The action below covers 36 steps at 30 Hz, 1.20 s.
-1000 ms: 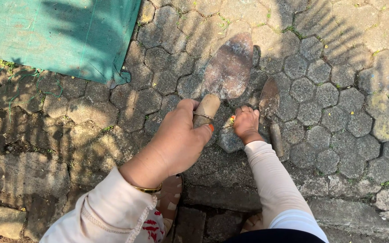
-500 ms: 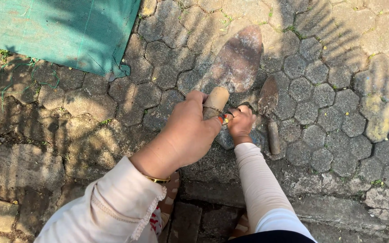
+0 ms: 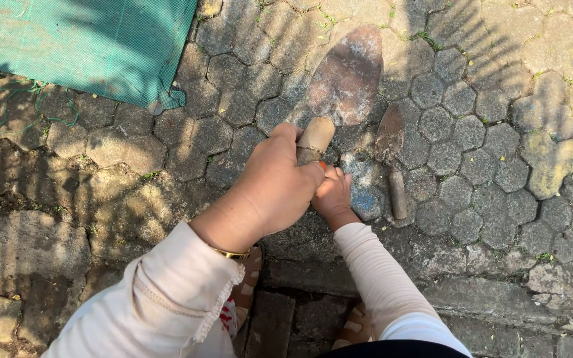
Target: Cleaning dirt out of cracks in a brick and stone pavement using hand trowels and then sweeping the area.
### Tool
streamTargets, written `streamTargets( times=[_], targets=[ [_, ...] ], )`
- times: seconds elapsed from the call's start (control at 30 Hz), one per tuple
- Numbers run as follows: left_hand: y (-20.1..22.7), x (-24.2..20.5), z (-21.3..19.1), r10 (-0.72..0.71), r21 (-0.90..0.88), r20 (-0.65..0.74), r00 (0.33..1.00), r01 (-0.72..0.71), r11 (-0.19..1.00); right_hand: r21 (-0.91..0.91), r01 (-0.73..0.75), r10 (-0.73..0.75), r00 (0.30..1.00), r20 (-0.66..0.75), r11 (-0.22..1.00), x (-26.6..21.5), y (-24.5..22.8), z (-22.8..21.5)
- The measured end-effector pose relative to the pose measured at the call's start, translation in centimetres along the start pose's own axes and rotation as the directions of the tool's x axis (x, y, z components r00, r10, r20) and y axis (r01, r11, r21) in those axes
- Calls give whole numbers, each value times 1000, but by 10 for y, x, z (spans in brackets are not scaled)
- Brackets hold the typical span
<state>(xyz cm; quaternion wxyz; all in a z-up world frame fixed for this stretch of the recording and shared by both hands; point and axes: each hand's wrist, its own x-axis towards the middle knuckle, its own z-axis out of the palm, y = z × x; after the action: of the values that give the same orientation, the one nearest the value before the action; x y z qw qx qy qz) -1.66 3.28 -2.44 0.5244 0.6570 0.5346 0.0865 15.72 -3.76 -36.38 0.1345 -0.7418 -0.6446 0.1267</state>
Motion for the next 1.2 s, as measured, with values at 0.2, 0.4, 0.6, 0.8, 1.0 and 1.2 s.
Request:
streamTargets(
  times=[0.2, 0.4, 0.6, 0.8, 1.0, 1.2],
  targets=[
    [-3, 3, 9, 68, 19, -16, 998, -67, 998, 133, -309, 312, 950, 4, 942, 0, -3, 32],
    [5, 4, 7, 30, -6, -1, 1000, -30, 1000, 70, -76, 75, 997, 26, 995, 7, 14, 13],
    [4, 7, 7, 93, 3, -25, 995, -93, 996, -70, -52, 76, 920, 384, 996, -20, -8, -45],
    [12, 7, 11, 72, -4, -8, 997, -72, 997, -268, 225, -152, 951, 268, 937, -29, 10, 3],
    [11, 9, 14, 67, 19, 13, 998, -68, 998, -212, 206, -159, 963, 218, 955, -28, 0, 6],
    [8, 11, 14, 97, 39, -4, 995, -96, 995, -301, 278, -206, 946, 250, 912, -31, 6, 28]
  ],
)
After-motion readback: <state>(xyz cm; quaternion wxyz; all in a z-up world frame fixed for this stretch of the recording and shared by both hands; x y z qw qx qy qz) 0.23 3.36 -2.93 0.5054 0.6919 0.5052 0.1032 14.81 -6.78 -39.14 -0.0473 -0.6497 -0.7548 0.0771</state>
